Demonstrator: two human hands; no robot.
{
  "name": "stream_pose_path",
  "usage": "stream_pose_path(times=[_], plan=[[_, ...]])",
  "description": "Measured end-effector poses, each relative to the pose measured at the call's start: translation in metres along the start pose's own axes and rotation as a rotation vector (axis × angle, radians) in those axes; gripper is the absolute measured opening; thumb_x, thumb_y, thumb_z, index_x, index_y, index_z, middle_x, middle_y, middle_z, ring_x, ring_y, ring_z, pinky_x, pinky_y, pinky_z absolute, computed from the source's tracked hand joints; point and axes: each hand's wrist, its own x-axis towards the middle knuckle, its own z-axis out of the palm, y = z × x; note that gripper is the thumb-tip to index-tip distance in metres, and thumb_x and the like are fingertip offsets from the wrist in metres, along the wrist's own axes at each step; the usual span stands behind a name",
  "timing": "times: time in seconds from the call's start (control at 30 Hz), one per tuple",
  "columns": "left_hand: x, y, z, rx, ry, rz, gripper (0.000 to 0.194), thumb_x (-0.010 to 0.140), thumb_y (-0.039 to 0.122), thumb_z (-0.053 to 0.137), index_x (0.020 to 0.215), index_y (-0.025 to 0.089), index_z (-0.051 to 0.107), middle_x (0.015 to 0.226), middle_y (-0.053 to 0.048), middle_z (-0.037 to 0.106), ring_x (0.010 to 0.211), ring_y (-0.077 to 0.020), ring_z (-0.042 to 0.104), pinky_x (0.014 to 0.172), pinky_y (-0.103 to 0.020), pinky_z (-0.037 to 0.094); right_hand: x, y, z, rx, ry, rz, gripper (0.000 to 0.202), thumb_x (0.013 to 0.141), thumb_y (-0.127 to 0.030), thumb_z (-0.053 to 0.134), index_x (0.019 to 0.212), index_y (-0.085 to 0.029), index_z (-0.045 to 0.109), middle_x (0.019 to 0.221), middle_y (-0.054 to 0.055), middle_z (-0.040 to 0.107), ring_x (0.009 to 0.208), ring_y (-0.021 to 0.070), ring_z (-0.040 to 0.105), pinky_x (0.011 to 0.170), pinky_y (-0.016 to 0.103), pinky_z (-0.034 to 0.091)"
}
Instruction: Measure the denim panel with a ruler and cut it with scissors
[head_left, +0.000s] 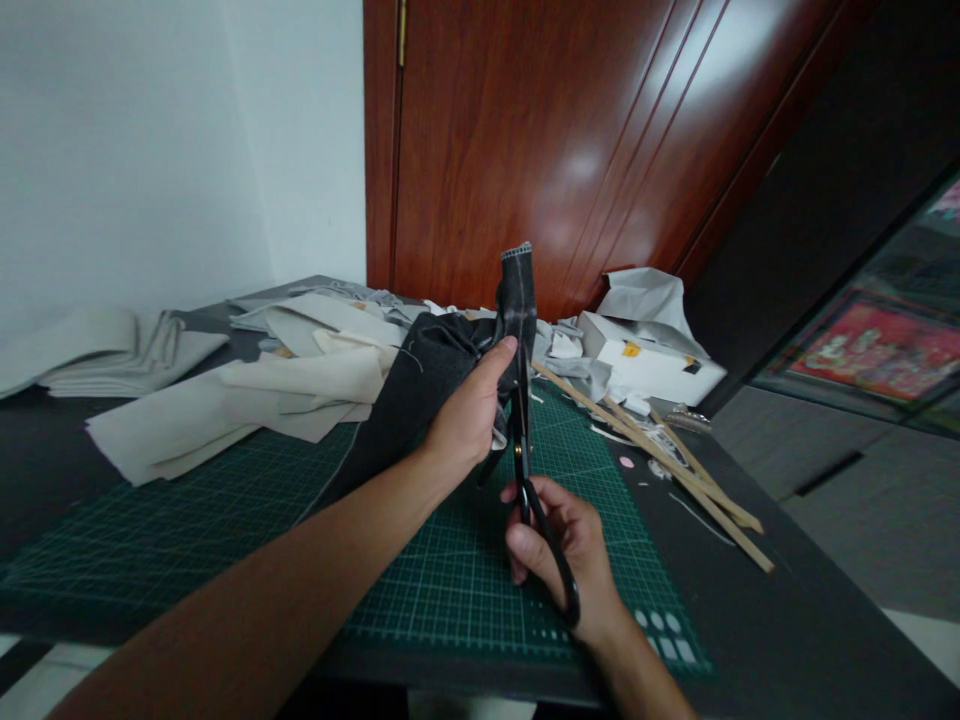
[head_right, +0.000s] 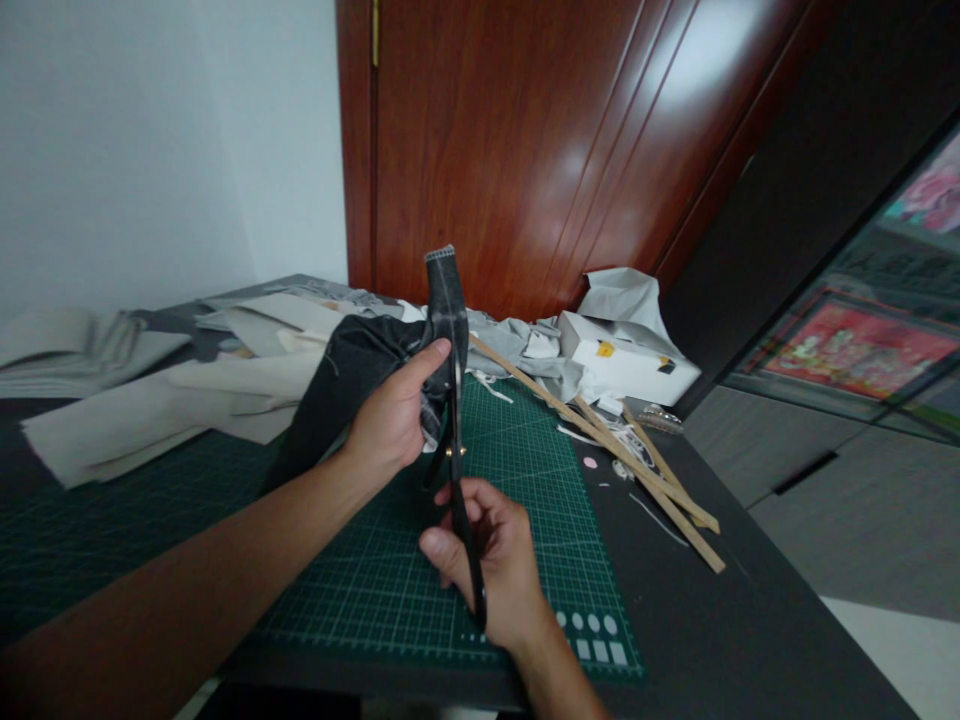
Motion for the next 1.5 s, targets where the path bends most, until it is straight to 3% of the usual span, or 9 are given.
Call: stream_pose_path(times=[0.43, 0.77, 0.93, 1.5], plan=[[-0.0036, -0.0033, 0.0009, 0.004, -0.01, -0.049, 0.032, 0.068, 0.047, 0.089, 0.072, 0.02, 0.073, 0.075, -0.004, 0.077, 0.093, -0.0301, 0.076, 0.078, -0.036, 0.058, 0.0008, -0.0017, 0.0015, 0.013, 0.003, -0.014, 0.043, 0.084, -0.053, 0.085, 0.103, -0.019, 0.067, 0.064, -0.005, 0.058, 0.048, 0.0108, 0.049, 0.045, 0.022, 0.042], [-0.0059, -0.0062, 0.0031, -0.003, -0.015, 0.002, 0.03, 0.07, 0.046, 0.091, 0.073, 0.021, 0.075, 0.086, -0.003, 0.081, 0.117, -0.0288, 0.071, 0.105, -0.038, 0.052, -0.0005, 0.0012, -0.001, 0.039, 0.011, -0.048, 0.041, 0.086, -0.054, 0.083, 0.105, -0.02, 0.068, 0.065, -0.005, 0.057, 0.049, 0.0104, 0.049, 0.046, 0.022, 0.041], [-0.0056, -0.007, 0.0027, 0.002, -0.047, 0.022, 0.026, 0.073, 0.044, 0.088, 0.072, 0.021, 0.076, 0.088, -0.003, 0.082, 0.117, -0.0278, 0.071, 0.113, -0.038, 0.046, -0.0017, 0.0006, -0.0021, 0.041, 0.003, -0.054, 0.042, 0.086, -0.055, 0.083, 0.106, -0.021, 0.069, 0.065, -0.005, 0.058, 0.05, 0.0104, 0.049, 0.047, 0.022, 0.041], [-0.0071, -0.007, 0.0032, 0.033, -0.047, 0.026, 0.024, 0.075, 0.042, 0.086, 0.071, 0.021, 0.074, 0.091, -0.004, 0.082, 0.121, -0.0294, 0.069, 0.115, -0.041, 0.044, -0.0038, 0.003, -0.0024, 0.053, 0.034, -0.041, 0.042, 0.085, -0.054, 0.084, 0.105, -0.02, 0.069, 0.065, -0.006, 0.054, 0.049, 0.0092, 0.045, 0.044, 0.02, 0.039]])
